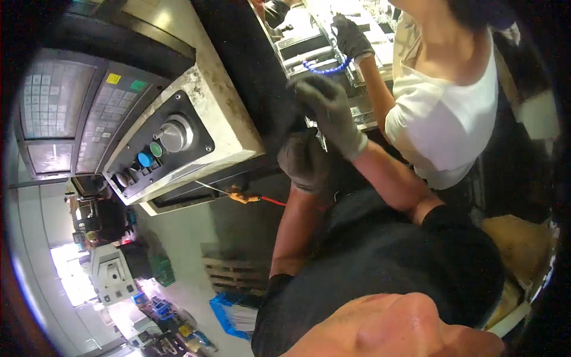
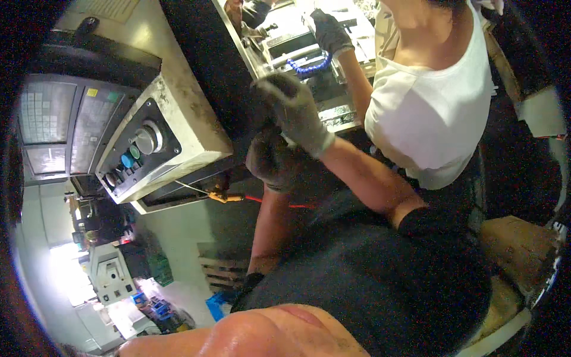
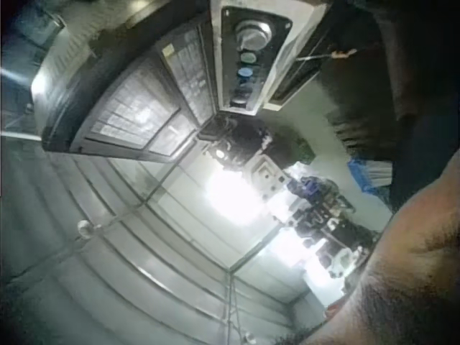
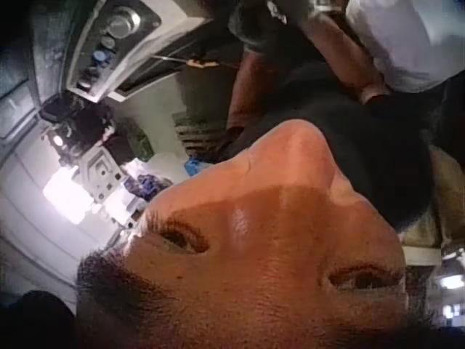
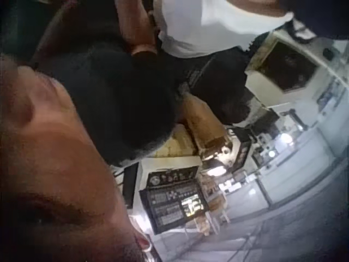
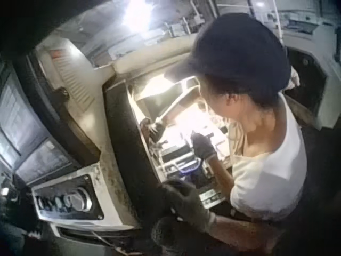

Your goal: The operator is setting up and monitoring a CNC lathe for metal parts fabrication, assisted by another person.

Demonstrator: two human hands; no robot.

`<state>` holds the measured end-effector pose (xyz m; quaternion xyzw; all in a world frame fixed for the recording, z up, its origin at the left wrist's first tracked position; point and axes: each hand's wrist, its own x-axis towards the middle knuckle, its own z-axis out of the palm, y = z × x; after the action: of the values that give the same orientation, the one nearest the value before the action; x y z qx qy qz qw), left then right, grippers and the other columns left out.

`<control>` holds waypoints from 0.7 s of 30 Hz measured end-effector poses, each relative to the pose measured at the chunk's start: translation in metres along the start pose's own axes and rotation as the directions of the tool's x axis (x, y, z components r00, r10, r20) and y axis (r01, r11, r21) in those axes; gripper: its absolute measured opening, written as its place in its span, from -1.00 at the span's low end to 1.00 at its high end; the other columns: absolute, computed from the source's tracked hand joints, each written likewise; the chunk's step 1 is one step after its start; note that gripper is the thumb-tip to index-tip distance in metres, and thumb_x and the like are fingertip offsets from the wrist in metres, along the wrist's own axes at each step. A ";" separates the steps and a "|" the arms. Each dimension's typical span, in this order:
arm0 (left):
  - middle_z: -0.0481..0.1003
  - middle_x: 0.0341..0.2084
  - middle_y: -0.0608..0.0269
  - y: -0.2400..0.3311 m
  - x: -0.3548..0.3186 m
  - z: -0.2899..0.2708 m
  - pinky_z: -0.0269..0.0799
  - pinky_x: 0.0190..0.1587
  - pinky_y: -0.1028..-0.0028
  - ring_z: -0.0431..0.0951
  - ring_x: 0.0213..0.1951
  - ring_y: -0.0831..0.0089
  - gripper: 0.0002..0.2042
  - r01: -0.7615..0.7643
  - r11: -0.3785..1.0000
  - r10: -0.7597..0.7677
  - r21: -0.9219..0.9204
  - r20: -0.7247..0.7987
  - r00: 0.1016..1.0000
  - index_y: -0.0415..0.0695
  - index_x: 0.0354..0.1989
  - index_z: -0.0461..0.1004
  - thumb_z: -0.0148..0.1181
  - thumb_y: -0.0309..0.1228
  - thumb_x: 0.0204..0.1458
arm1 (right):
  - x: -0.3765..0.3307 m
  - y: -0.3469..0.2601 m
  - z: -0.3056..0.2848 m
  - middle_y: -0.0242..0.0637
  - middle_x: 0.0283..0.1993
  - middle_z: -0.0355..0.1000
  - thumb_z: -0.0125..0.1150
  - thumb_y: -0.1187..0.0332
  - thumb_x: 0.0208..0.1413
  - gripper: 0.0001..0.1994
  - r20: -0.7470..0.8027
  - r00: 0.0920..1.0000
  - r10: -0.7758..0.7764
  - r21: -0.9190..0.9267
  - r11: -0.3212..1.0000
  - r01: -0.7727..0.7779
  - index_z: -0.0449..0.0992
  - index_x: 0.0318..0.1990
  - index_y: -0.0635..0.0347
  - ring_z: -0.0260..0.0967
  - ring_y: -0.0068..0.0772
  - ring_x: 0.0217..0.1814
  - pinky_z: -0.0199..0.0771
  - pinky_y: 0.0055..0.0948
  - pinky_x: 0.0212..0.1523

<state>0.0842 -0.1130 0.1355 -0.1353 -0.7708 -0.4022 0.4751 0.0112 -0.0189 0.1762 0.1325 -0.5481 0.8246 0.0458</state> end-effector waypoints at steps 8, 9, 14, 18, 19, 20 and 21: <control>0.55 -0.51 0.08 -0.009 -0.006 -0.002 0.39 -0.45 0.37 0.51 -0.52 0.30 -0.83 0.107 0.983 -0.096 -0.150 0.080 0.992 -0.25 -0.37 0.55 0.11 -0.43 0.20 | -0.039 -0.023 0.007 -0.31 -0.26 0.54 0.13 0.34 0.33 -0.83 0.058 0.996 -0.067 -0.181 0.981 0.076 0.57 -0.14 0.26 0.44 -0.56 -0.22 0.47 -0.48 -0.19; 0.57 -0.48 0.07 -0.004 -0.002 -0.001 0.42 -0.42 0.37 0.55 -0.49 0.29 -0.81 0.095 0.986 -0.086 -0.134 0.071 0.994 -0.26 -0.34 0.56 0.11 -0.40 0.20 | -0.039 -0.021 0.006 -0.31 -0.26 0.54 0.13 0.34 0.33 -0.83 0.059 0.996 -0.070 -0.188 0.979 0.080 0.57 -0.14 0.26 0.44 -0.56 -0.22 0.47 -0.48 -0.19; 0.61 -0.40 0.03 -0.008 -0.003 -0.001 0.49 -0.35 0.37 0.64 -0.41 0.23 -0.76 0.044 0.994 -0.037 -0.102 0.067 0.997 -0.29 -0.26 0.57 0.10 -0.34 0.21 | -0.038 -0.013 0.010 -0.38 -0.30 0.51 0.11 0.39 0.28 -0.83 0.022 1.000 0.016 -0.006 1.000 -0.016 0.59 -0.16 0.28 0.37 -0.63 -0.27 0.40 -0.54 -0.21; 0.61 -0.40 0.03 -0.006 -0.001 -0.002 0.51 -0.35 0.35 0.65 -0.40 0.19 -0.75 0.024 0.997 -0.018 -0.068 0.088 0.996 -0.27 -0.22 0.58 0.08 -0.33 0.21 | -0.038 -0.007 0.005 -0.36 -0.24 0.54 0.13 0.38 0.31 -0.84 0.065 0.998 -0.020 0.012 1.000 0.019 0.57 -0.15 0.28 0.40 -0.61 -0.19 0.44 -0.51 -0.14; 0.61 -0.40 0.04 -0.006 -0.002 -0.002 0.51 -0.36 0.35 0.65 -0.40 0.18 -0.76 0.003 0.999 0.003 -0.054 0.101 0.995 -0.26 -0.21 0.58 0.07 -0.33 0.21 | -0.039 -0.006 0.004 -0.36 -0.23 0.54 0.13 0.39 0.31 -0.84 0.060 0.998 0.018 0.061 0.998 -0.022 0.57 -0.15 0.28 0.40 -0.61 -0.19 0.44 -0.51 -0.14; 0.61 -0.40 0.04 -0.007 -0.003 -0.001 0.51 -0.36 0.35 0.65 -0.40 0.18 -0.76 0.004 0.999 0.002 -0.054 0.100 0.995 -0.26 -0.21 0.58 0.07 -0.33 0.21 | -0.040 -0.005 0.003 -0.36 -0.23 0.53 0.13 0.39 0.31 -0.84 0.056 0.997 0.056 0.110 0.992 -0.062 0.57 -0.15 0.29 0.39 -0.62 -0.18 0.44 -0.52 -0.13; 0.61 -0.40 0.05 -0.007 -0.004 -0.001 0.50 -0.37 0.36 0.65 -0.40 0.19 -0.77 0.013 0.998 -0.007 -0.060 0.109 0.994 -0.23 -0.22 0.59 0.08 -0.33 0.20 | -0.040 -0.005 0.003 -0.36 -0.23 0.53 0.13 0.39 0.31 -0.84 0.054 0.997 0.058 0.111 0.992 -0.064 0.57 -0.15 0.29 0.39 -0.62 -0.18 0.44 -0.52 -0.13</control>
<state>0.0825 -0.1177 0.1288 -0.1673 -0.7836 -0.4198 0.4263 0.0515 -0.0172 0.1709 0.1389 -0.5054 0.8516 -0.0009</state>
